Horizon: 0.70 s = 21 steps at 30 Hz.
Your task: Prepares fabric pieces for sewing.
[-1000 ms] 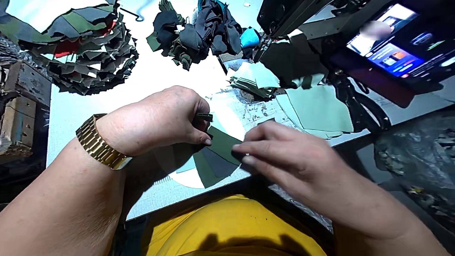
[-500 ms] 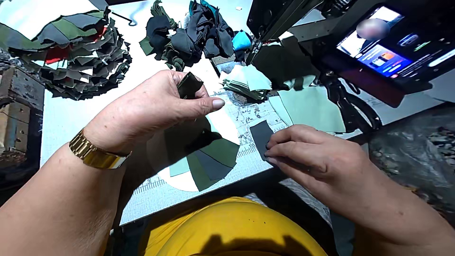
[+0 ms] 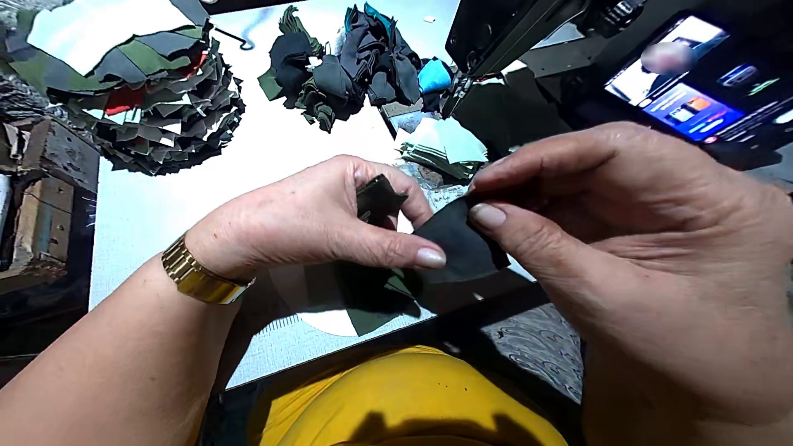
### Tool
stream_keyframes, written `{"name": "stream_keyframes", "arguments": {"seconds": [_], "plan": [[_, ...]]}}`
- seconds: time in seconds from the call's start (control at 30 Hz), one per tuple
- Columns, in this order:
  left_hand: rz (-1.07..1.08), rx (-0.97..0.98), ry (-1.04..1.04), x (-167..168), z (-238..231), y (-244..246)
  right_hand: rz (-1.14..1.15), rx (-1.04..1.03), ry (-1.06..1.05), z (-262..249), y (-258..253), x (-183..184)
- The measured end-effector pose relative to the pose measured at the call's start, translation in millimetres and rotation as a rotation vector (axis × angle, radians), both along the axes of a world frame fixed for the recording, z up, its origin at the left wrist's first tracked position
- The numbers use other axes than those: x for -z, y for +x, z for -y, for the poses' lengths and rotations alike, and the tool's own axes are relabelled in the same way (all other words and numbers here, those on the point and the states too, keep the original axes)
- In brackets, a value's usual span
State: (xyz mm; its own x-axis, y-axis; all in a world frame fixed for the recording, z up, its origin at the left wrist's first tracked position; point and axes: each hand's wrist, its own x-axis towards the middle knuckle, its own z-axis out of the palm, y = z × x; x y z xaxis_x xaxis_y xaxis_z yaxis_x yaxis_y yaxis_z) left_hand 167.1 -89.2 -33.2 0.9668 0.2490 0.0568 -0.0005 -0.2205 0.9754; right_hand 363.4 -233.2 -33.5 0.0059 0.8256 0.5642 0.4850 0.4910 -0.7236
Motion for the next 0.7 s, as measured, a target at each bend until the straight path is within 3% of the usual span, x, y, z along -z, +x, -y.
{"name": "stream_keyframes", "arguments": {"seconds": [0.33, 0.7], "plan": [[-0.129, -0.109, 0.165, 0, -13, -5, -0.099, 0.174, -0.116, 1, -12, 41], [-0.256, -0.235, 0.297, 8, -9, 2, 0.159, 0.261, -0.114, -8, -6, 56]]}}
